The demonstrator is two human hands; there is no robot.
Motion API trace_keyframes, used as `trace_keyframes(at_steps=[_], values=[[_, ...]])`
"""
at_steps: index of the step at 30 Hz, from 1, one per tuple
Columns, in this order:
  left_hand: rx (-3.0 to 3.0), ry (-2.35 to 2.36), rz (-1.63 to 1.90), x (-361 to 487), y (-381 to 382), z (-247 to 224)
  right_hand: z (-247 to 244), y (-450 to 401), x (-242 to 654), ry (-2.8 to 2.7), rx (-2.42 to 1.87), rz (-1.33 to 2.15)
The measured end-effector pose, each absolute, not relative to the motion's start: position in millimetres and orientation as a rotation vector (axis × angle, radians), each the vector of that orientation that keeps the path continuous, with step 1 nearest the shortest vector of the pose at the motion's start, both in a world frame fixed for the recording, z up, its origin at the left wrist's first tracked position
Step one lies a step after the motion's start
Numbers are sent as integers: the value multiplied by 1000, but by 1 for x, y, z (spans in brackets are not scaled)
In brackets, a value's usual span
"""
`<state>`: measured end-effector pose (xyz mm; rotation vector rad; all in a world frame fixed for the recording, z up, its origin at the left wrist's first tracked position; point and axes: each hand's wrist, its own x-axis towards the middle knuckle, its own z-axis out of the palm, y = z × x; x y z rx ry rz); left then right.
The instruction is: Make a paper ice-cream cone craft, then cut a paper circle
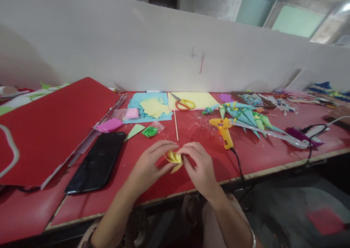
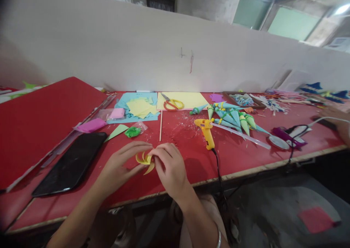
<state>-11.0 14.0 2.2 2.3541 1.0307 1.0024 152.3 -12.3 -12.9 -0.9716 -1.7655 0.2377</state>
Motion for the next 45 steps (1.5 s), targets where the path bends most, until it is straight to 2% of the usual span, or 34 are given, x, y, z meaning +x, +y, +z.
trace_keyframes(at_steps=[18,27,39,45], values=[[2395,1085,1114,-12,15,3,-17,-10,151,-1742,-1025,161],[2288,965,832,-13,12,3,-17,-13,148,-1870,-923,158],[2199,893,811,-13,12,8,-13,-15,151,-1873,-836,223],[2201,902,892,-9,12,6,-12,-15,150,-1795,-858,104]])
